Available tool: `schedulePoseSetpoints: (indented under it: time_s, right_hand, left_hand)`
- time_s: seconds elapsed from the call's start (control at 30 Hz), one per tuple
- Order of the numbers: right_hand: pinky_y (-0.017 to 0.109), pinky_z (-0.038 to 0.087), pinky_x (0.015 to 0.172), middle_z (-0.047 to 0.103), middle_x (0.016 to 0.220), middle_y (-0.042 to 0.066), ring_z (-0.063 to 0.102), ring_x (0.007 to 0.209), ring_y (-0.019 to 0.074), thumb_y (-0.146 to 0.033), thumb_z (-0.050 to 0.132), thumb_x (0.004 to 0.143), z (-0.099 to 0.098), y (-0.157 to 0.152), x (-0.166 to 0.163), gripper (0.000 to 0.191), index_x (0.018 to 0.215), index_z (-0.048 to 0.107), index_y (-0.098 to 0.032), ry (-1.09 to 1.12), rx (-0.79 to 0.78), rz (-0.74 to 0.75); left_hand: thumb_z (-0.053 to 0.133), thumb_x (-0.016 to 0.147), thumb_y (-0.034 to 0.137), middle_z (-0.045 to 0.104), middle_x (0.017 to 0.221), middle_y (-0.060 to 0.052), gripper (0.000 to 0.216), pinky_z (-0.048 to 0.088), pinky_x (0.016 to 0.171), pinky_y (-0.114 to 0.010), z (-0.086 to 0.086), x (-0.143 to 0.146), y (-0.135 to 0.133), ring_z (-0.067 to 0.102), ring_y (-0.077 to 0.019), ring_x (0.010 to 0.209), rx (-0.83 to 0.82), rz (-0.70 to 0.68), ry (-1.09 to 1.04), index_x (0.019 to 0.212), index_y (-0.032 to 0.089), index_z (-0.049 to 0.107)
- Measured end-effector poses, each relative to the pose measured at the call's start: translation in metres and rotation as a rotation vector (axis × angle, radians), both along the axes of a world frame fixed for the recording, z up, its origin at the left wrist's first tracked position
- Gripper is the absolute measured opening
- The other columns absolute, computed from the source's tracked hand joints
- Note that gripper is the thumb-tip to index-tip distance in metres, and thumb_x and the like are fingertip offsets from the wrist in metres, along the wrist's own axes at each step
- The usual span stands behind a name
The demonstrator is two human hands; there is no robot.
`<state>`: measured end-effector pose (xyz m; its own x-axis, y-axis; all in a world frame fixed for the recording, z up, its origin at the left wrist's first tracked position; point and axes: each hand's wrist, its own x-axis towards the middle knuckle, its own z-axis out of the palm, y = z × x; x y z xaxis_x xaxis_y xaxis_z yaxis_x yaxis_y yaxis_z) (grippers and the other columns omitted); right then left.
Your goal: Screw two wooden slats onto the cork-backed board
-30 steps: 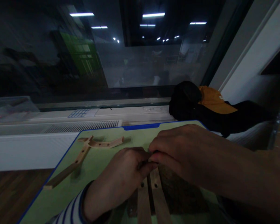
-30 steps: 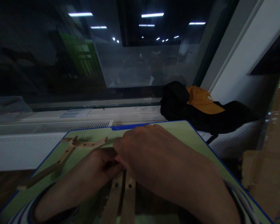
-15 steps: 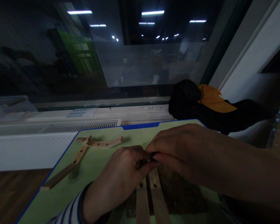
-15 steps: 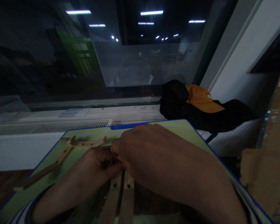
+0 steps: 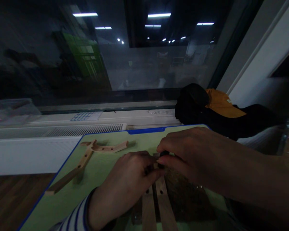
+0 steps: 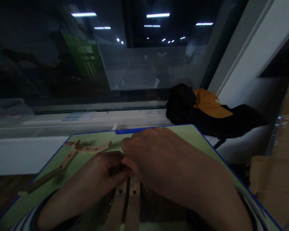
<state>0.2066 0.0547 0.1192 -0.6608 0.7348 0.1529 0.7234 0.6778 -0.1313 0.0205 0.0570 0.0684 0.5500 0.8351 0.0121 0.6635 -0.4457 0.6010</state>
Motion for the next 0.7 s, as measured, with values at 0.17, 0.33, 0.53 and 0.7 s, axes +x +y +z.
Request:
schedulePoseSetpoints:
  time_s: [0.17, 0.33, 0.53, 0.7]
  right_hand:
    - [0.029, 0.033, 0.06, 0.061, 0.079, -0.005, 0.054, 0.071, 0.0146, -0.029, 0.05, 0.087, 0.0055, -0.005, -0.0023, 0.009, 0.085, 0.059, -0.026, 0.005, -0.026, 0.031]
    - [0.027, 0.036, 0.061, 0.065, 0.08, -0.002, 0.057, 0.068, 0.0132, -0.019, 0.051, 0.086, 0.01, -0.0059, -0.0048, 0.015, 0.091, 0.064, -0.024, 0.025, -0.04, 0.075]
    - [0.028, 0.036, 0.059, 0.064, 0.075, -0.003, 0.057, 0.067, 0.015, -0.026, 0.054, 0.083, 0.0052, -0.0053, -0.003, 0.01, 0.085, 0.064, -0.026, -0.012, -0.039, 0.012]
    - [0.029, 0.033, 0.055, 0.061, 0.072, -0.006, 0.055, 0.065, 0.0151, -0.035, 0.052, 0.085, 0.0074, -0.0104, -0.0028, 0.011, 0.082, 0.061, -0.029, -0.026, -0.02, -0.024]
  left_hand:
    - [0.055, 0.084, 0.034, 0.071, 0.077, -0.002, 0.022, 0.044, 0.061, -0.027, -0.0007, 0.0013, 0.001, 0.064, -0.0185, 0.069, 0.021, 0.063, -0.045, 0.076, 0.019, 0.069]
    - [0.056, 0.084, 0.032, 0.072, 0.077, 0.001, 0.019, 0.044, 0.061, -0.025, -0.0033, 0.0, 0.0013, 0.065, -0.0169, 0.069, -0.038, 0.045, -0.095, 0.076, 0.021, 0.069]
    - [0.051, 0.088, 0.03, 0.072, 0.083, 0.0, 0.021, 0.045, 0.067, -0.025, -0.0028, -0.0005, 0.0007, 0.066, -0.0173, 0.077, -0.065, -0.044, -0.084, 0.085, 0.022, 0.07]
    - [0.046, 0.089, 0.023, 0.072, 0.092, 0.0, 0.023, 0.045, 0.073, -0.026, -0.0013, -0.0009, 0.0007, 0.066, -0.0175, 0.084, -0.057, -0.086, -0.074, 0.09, 0.023, 0.069]
